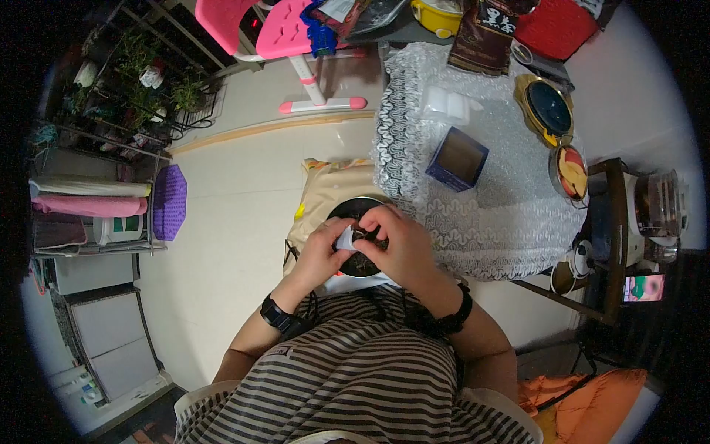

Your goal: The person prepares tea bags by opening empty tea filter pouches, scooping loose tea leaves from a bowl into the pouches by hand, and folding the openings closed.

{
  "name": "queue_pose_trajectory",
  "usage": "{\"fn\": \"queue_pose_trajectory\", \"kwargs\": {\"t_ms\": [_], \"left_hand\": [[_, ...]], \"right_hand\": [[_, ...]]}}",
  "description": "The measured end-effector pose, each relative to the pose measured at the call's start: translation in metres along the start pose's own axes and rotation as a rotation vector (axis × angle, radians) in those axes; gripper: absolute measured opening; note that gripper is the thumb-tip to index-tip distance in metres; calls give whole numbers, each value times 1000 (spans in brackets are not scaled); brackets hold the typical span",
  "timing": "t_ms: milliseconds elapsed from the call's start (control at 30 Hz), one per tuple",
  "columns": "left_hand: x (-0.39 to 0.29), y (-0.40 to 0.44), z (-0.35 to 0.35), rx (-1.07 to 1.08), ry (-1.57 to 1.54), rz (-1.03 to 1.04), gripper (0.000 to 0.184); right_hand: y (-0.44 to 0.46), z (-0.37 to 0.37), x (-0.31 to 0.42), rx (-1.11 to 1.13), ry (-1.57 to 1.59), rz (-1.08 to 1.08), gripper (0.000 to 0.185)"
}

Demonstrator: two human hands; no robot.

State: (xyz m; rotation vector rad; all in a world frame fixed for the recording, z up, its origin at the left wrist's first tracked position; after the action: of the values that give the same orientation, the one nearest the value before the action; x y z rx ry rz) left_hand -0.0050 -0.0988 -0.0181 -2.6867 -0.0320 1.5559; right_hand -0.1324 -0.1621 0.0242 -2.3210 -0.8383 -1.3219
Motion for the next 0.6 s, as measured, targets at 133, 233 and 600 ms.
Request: {"fn": "queue_pose_trajectory", "kwargs": {"t_ms": [133, 233, 600], "left_hand": [[-1, 0, 1, 11, 38, 42, 50], [1, -1, 4, 77, 82, -7, 50], [15, -4, -1, 5, -179, -81, 45]], "right_hand": [[0, -3, 8, 3, -75, -81, 25], [-2, -2, 13, 8, -95, -159, 24], [-5, -8, 7, -46, -150, -179, 17]]}}
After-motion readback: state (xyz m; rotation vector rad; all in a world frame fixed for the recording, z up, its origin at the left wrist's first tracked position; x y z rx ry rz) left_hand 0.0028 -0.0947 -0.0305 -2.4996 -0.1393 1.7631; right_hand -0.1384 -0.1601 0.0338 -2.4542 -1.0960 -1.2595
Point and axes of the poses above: each hand's wrist, its own y-axis towards the middle knuckle, its own z-axis out of the palm, x = y × z, the point moved 8 cm from there along y, towards the middle knuckle, and after that the axes turned 3 degrees about x, right-handed, at the moved point
